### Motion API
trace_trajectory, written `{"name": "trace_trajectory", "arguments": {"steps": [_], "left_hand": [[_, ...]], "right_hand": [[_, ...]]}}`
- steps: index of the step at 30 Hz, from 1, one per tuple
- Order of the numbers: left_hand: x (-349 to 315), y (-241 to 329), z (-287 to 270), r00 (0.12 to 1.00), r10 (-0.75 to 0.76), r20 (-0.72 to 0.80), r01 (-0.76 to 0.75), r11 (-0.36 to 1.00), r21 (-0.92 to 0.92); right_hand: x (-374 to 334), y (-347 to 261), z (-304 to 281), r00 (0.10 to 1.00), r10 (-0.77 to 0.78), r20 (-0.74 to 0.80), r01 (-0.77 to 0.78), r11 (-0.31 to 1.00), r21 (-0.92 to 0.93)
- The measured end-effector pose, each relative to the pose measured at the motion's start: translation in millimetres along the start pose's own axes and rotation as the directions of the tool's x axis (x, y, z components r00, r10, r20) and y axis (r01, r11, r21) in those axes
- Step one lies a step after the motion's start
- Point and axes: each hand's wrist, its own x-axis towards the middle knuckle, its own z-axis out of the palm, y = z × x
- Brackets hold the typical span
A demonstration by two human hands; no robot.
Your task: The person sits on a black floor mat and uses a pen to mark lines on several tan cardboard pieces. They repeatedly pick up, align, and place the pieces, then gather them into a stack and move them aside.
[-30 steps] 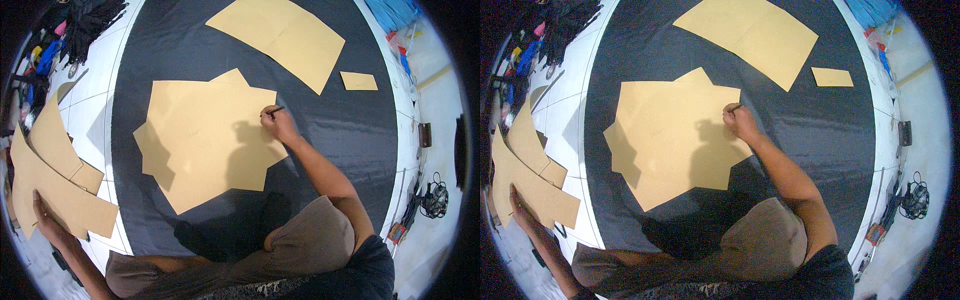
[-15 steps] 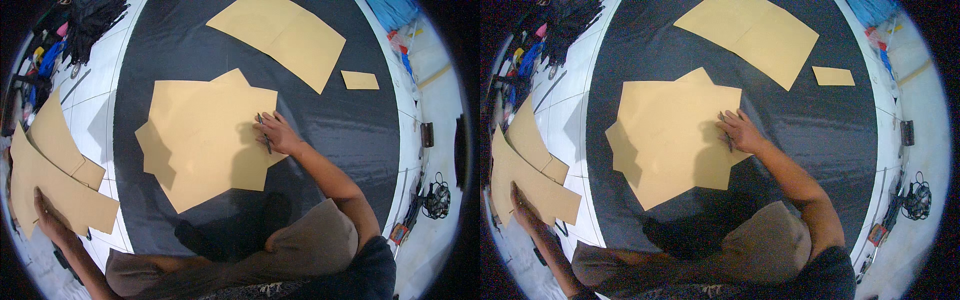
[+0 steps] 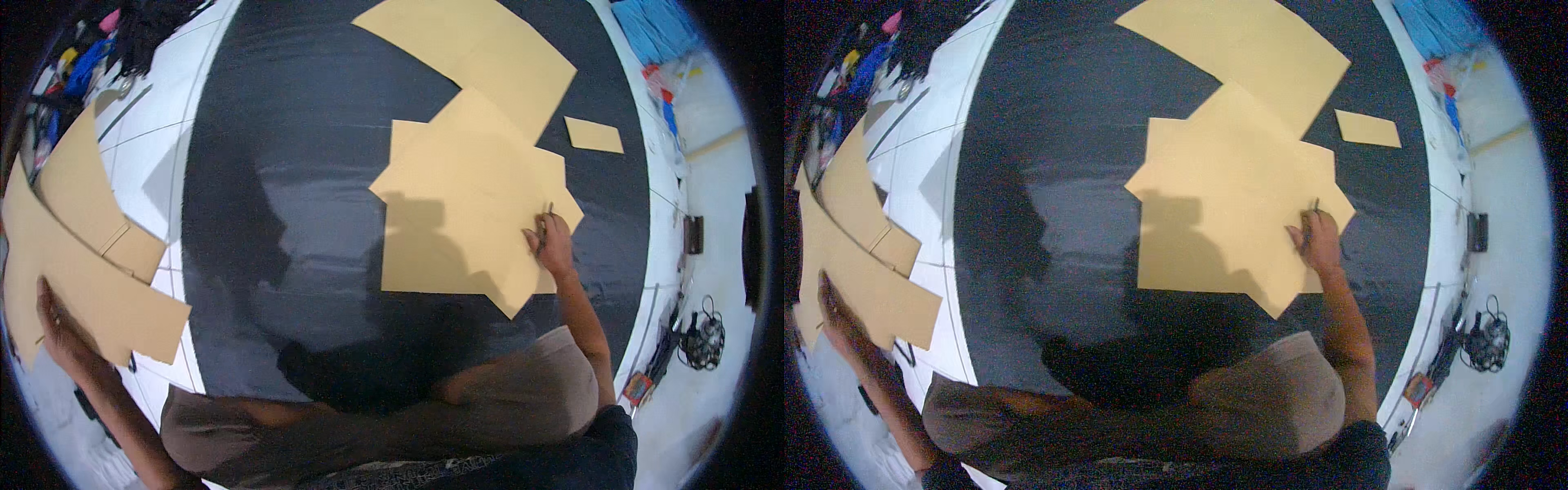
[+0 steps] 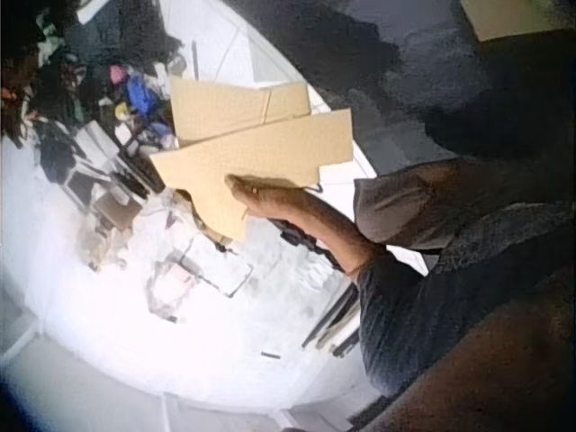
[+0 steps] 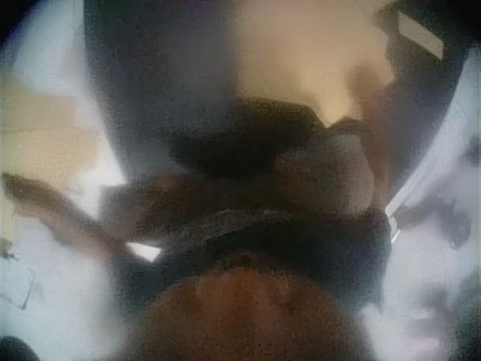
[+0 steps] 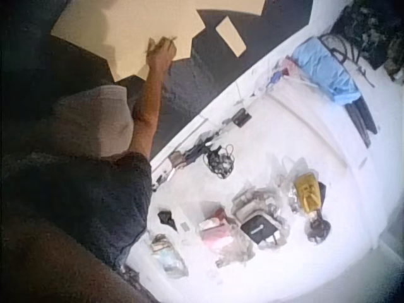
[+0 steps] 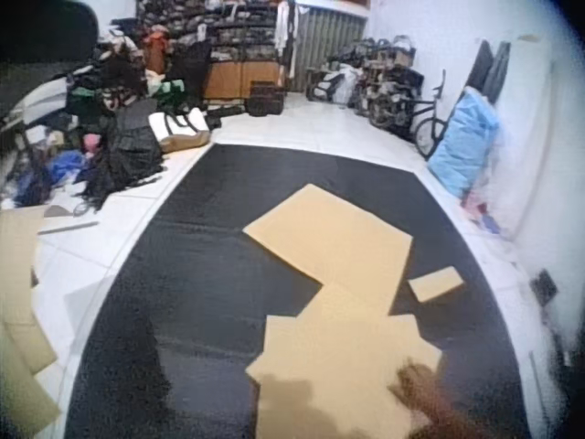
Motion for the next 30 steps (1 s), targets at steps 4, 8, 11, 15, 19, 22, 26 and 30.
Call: {"name": "trace_trajectory", "arguments": {"steps": [4,8,11,15,19,22,26,30], "left_hand": [[13.8,-22.0,-25.5,0.983,0.158,0.097,-0.181,0.926,0.332],[3.6,-8.0,3.7,0.998,-0.061,-0.026,0.063,0.994,0.089],[0.6,-2.4,2.8,0.989,-0.141,-0.042,0.143,0.989,0.046],[-4.2,8.7,13.6,0.988,-0.1,-0.12,0.116,0.984,0.132],[8.5,-3.4,6.6,0.996,-0.048,-0.082,0.062,0.981,0.184],[4.2,-4.5,8.7,0.993,-0.108,-0.055,0.116,0.977,0.18],[-9.5,25.9,19.7,0.99,-0.131,-0.055,0.142,0.882,0.45],[6.3,-4.6,5.6,0.999,-0.034,0.036,0.01,0.848,0.53]], "right_hand": [[28.8,8.1,1.9,0.978,0.163,-0.134,-0.154,0.985,0.074],[62.4,37.6,-17.1,0.941,0.338,0.003,-0.337,0.94,0.05],[68.4,38.9,-16.6,0.947,0.312,0.079,-0.313,0.95,0.005],[67.2,39.0,-14.9,0.966,0.255,-0.029,-0.256,0.967,-0.017],[62.4,51.8,-30.0,0.933,0.341,-0.118,-0.306,0.921,0.241],[40.6,60.4,-66.3,0.932,0.248,-0.263,-0.213,0.965,0.154],[-60.9,135.7,-101.3,0.805,0.498,-0.323,-0.476,0.867,0.15],[-208.5,188.9,-124.7,0.711,0.545,-0.444,-0.565,0.819,0.098]]}}
